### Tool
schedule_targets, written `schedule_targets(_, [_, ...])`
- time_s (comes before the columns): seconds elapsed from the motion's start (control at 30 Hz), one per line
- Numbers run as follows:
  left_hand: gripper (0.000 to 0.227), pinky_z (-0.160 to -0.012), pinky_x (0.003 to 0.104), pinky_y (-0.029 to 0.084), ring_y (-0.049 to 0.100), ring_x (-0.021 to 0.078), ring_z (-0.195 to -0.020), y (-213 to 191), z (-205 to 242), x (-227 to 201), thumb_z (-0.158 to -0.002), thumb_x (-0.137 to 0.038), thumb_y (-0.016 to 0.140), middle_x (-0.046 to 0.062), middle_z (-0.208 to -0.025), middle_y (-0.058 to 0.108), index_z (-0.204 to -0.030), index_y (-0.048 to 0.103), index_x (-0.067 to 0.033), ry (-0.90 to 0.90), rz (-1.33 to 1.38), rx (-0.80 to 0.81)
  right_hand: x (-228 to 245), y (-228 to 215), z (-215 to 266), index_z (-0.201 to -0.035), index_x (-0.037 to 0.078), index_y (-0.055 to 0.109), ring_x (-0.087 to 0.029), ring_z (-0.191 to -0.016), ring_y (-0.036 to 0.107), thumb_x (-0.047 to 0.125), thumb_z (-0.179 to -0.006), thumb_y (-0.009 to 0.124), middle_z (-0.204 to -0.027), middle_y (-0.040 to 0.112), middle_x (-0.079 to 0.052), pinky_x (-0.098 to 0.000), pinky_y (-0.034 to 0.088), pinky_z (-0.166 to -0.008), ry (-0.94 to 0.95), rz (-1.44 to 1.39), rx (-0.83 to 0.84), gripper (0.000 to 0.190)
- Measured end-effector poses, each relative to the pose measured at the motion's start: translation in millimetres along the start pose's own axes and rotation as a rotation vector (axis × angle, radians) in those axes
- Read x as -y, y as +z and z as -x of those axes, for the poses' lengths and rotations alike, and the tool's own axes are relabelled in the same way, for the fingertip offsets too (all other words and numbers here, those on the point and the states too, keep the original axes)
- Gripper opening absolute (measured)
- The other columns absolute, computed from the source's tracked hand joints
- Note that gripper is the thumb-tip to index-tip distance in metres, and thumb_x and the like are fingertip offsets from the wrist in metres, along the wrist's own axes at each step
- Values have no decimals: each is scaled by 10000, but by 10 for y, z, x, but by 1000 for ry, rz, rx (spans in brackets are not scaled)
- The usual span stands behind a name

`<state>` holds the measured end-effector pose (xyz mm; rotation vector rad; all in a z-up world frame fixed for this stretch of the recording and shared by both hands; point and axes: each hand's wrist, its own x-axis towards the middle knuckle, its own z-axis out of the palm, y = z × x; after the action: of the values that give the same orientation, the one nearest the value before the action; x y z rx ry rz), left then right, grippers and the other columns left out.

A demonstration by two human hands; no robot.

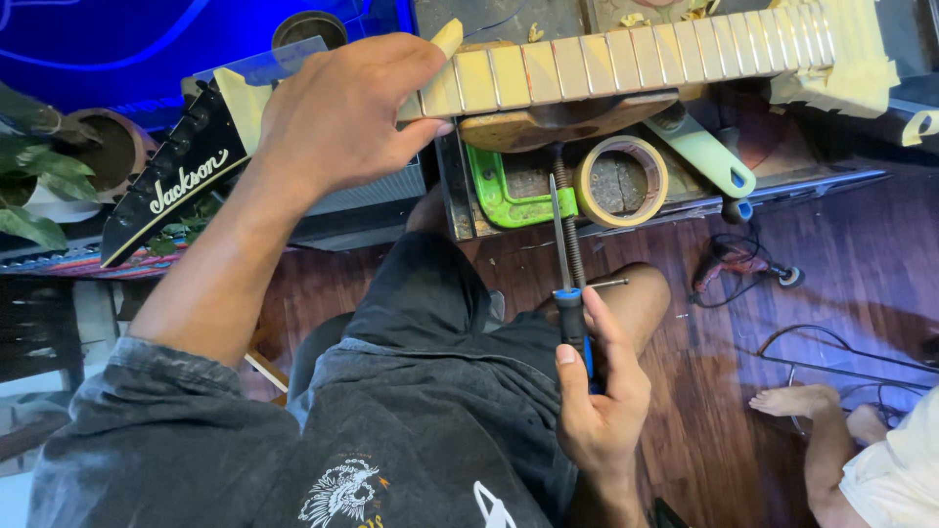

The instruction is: The person uses a metal file to smooth the edges of the frets on a guitar neck clamped in a workbench. The fretboard is protected with masking tape, and the person works methodically along the frets.

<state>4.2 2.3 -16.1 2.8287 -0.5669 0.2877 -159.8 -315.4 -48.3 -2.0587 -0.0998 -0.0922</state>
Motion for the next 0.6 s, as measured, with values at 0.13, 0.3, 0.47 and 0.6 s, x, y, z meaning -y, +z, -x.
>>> schedule_targets(0.13, [470, -590, 607, 555, 691, 392, -1071, 10, 0, 5, -970, -377, 844, 82, -1247, 715, -1281, 650, -83, -10, 12, -12, 146, 117, -119, -1533, -31, 521, -230, -1230, 713, 116, -1017, 573, -1394, 693, -185, -341, 521, -1141, 30, -167, 30, 539])
schedule_targets(0.3, [643, -600, 561, 536, 705, 409, -897, 133, 41, 67, -885, -525, 888, 76, -1044, 739, -1364, 752, -118, -81, -62, -103, 350, 355, -336, -1572, 42, 469, -59, -529, 478, 133, -1042, 528, -1198, 770, -194, -177, 437, -462, 118, -356, 102, 542])
schedule_targets(0.47, [554, -493, 543, 514, 727, 349, -835, 99, 75, 58, -902, -676, 846, 3, -984, 732, -1192, 774, -209, -109, -157, -125, 432, 543, -520, -1549, 45, 500, -59, -474, 452, 129, -1036, 545, -1187, 776, -164, -177, 378, -391, 130, -413, 116, 522])
schedule_targets(0.6, [529, -517, 533, 518, 719, 354, -848, 11, 131, 139, -916, -554, 896, 13, -1041, 737, -1286, 768, -198, -3, -63, -149, 494, 592, -545, -1544, 46, 510, -52, -453, 431, 106, -1031, 545, -1198, 774, -156, -167, 372, -396, 152, -382, 111, 518])
